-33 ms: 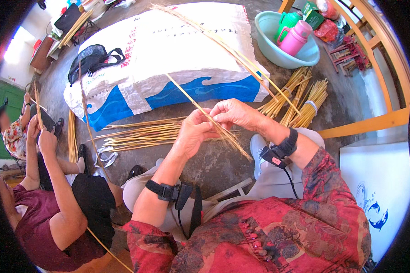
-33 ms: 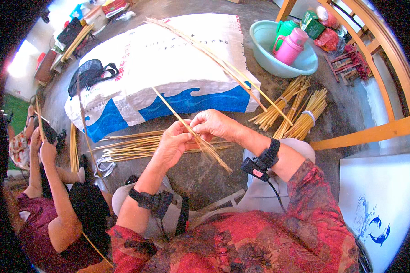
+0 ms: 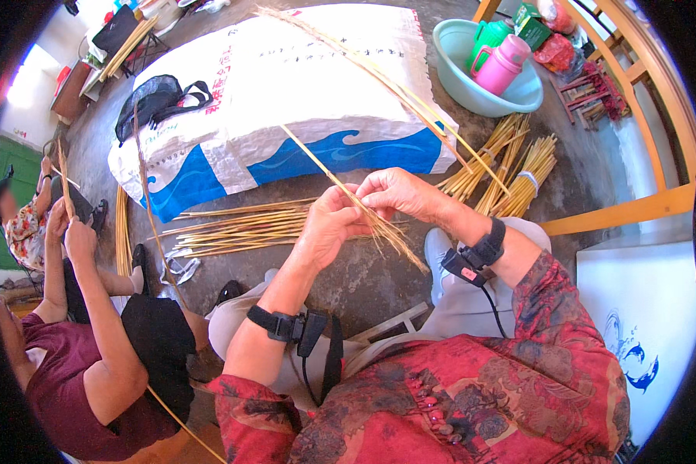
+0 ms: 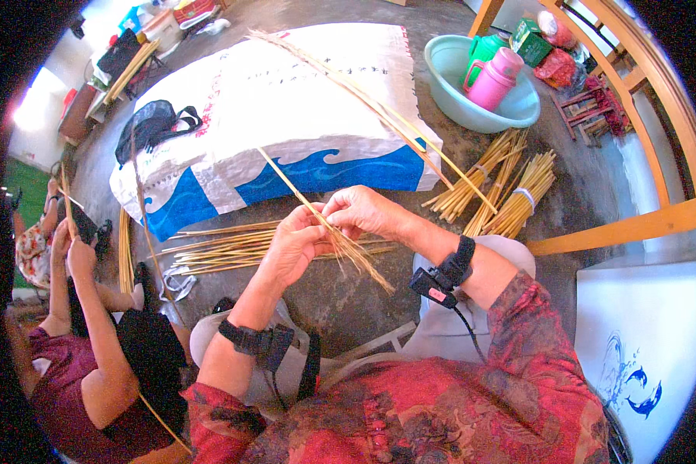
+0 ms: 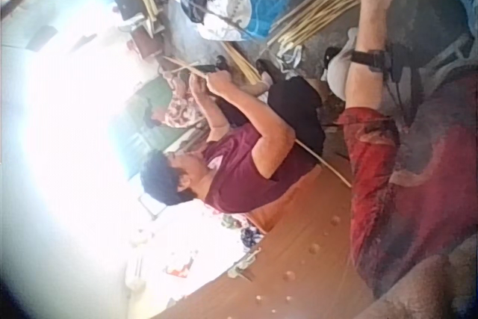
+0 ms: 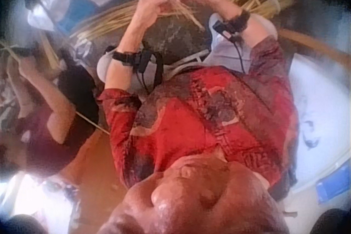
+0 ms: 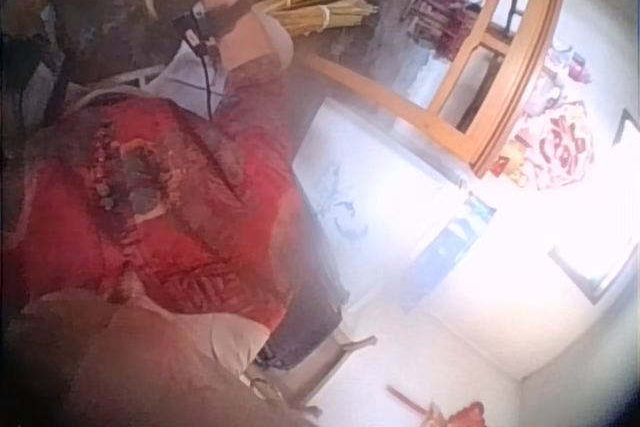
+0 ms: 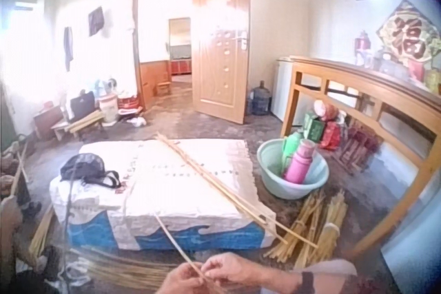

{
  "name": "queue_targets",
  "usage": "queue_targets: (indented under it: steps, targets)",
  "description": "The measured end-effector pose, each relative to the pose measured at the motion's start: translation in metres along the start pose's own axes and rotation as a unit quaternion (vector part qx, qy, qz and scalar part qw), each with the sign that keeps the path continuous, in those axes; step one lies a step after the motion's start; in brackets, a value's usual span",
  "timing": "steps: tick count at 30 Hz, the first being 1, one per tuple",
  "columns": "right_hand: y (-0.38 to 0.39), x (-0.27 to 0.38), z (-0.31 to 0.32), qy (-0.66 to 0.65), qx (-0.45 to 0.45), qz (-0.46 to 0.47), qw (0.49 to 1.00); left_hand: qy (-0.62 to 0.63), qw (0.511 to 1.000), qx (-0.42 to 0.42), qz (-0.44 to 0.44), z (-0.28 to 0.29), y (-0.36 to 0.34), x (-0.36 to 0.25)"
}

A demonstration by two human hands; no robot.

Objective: The person weaves long, thin bamboo strips together by hand, holding a main vertical piece and interlacing bundles of smaller strips to create a woven structure. They repeatedly select strips from the floor, align them, and tuck them into the existing weave.

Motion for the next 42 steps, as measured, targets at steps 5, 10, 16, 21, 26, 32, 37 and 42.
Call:
queue_targets:
  steps: [5,10,16,21,26,32,37,42]
  targets:
    - [-0.0034,0.0007,0.0005,0.052,-0.017,0.028,0.998,-0.005,1.000,-0.001,-0.006,0.0019,0.0007,-0.0015]
    - [-0.0018,0.0039,0.0017,0.054,-0.019,0.028,0.998,0.003,1.000,-0.005,0.002,0.0015,0.0017,-0.0021]
    - [-0.0043,0.0017,0.0021,0.041,-0.019,0.024,0.999,0.051,0.999,0.013,-0.004,0.0001,0.0022,-0.0013]
    - [-0.0026,0.0038,0.0015,0.059,-0.043,0.046,0.996,0.056,0.998,-0.007,0.007,-0.0009,0.0016,-0.0011]
    - [-0.0009,0.0083,-0.0001,0.068,-0.044,0.056,0.995,0.044,0.999,-0.003,-0.008,0.0042,0.0008,-0.0004]
    - [-0.0021,0.0067,0.0020,0.092,-0.037,0.051,0.994,0.019,0.999,-0.005,-0.027,0.0044,-0.0006,-0.0014]
    - [-0.0017,0.0092,0.0013,0.053,-0.018,0.059,0.997,-0.015,0.999,-0.014,-0.032,0.0067,0.0008,-0.0027]
    - [0.0010,0.0061,0.0020,-0.044,-0.004,0.024,0.999,0.022,0.999,-0.019,-0.034,0.0001,0.0011,-0.0072]
Point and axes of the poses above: each hand's wrist, its own y-axis away from the middle knuckle, its own z-axis out of the back of the hand, x = y × z, the point moved 6 cm from there along -y, towards the middle knuckle, and after that the axes turned 14 degrees about y, right-handed, at the moved point
